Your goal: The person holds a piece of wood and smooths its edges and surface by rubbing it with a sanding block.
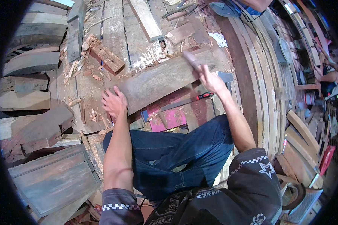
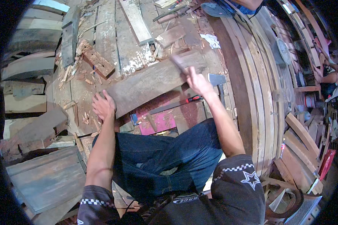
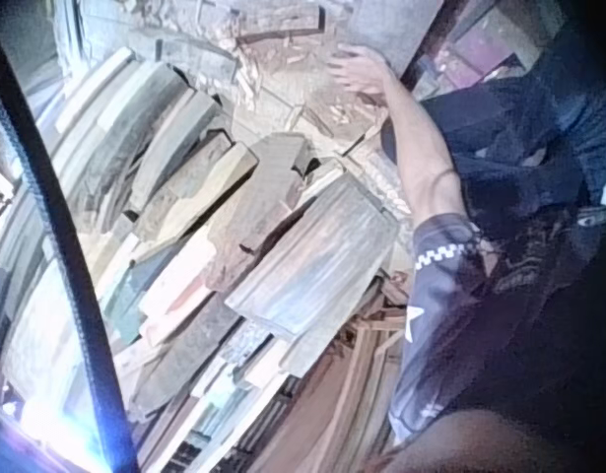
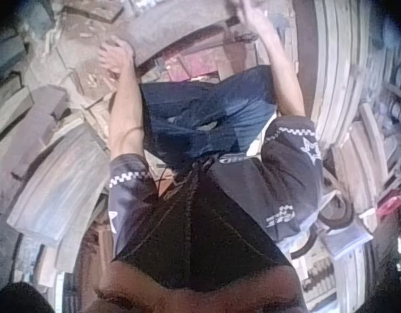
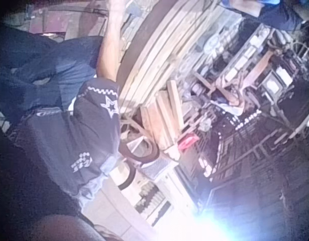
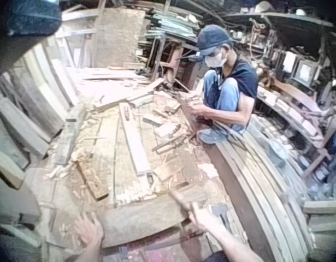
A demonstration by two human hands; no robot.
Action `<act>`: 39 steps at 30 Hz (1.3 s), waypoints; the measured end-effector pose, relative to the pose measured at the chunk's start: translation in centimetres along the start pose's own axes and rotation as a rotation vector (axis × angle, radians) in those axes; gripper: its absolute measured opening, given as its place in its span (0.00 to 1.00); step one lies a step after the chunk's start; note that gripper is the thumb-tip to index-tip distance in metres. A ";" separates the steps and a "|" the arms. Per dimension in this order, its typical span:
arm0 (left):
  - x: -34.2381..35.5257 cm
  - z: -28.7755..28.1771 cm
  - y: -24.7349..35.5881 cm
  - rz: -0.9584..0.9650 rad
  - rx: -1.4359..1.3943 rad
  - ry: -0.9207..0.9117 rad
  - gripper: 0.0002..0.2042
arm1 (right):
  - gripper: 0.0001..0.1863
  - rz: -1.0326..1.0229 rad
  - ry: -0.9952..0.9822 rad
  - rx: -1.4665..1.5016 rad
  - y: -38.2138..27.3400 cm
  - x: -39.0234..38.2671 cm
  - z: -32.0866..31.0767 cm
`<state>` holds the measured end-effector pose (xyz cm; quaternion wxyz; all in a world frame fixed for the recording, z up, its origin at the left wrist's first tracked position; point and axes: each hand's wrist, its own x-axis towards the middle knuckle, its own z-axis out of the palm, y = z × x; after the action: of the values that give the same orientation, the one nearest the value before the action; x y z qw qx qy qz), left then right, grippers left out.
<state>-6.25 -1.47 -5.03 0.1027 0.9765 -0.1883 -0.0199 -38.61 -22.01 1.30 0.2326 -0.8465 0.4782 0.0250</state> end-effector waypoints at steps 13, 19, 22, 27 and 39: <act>-0.2 -0.2 0.3 -0.006 -0.004 -0.013 0.28 | 0.16 0.120 0.119 -0.325 -4.8 2.3 -4.6; -0.5 -0.5 1.2 0.002 -0.009 -0.048 0.27 | 0.16 0.321 0.248 -0.169 0.4 4.8 -5.2; -0.3 -0.2 0.9 -0.013 0.011 -0.036 0.27 | 0.17 0.011 0.026 0.022 -0.9 3.9 -4.2; -0.4 -0.5 1.7 -0.029 0.006 -0.075 0.28 | 0.15 0.217 0.161 -0.013 2.4 4.7 -6.2; -0.6 -0.2 1.2 -0.014 0.002 -0.044 0.28 | 0.17 0.323 0.145 -0.022 4.3 4.9 -6.8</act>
<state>-7.23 -2.33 -4.59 0.0974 0.9773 -0.1835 -0.0420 -40.71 -30.63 4.45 0.1811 -0.7607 0.6234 0.0064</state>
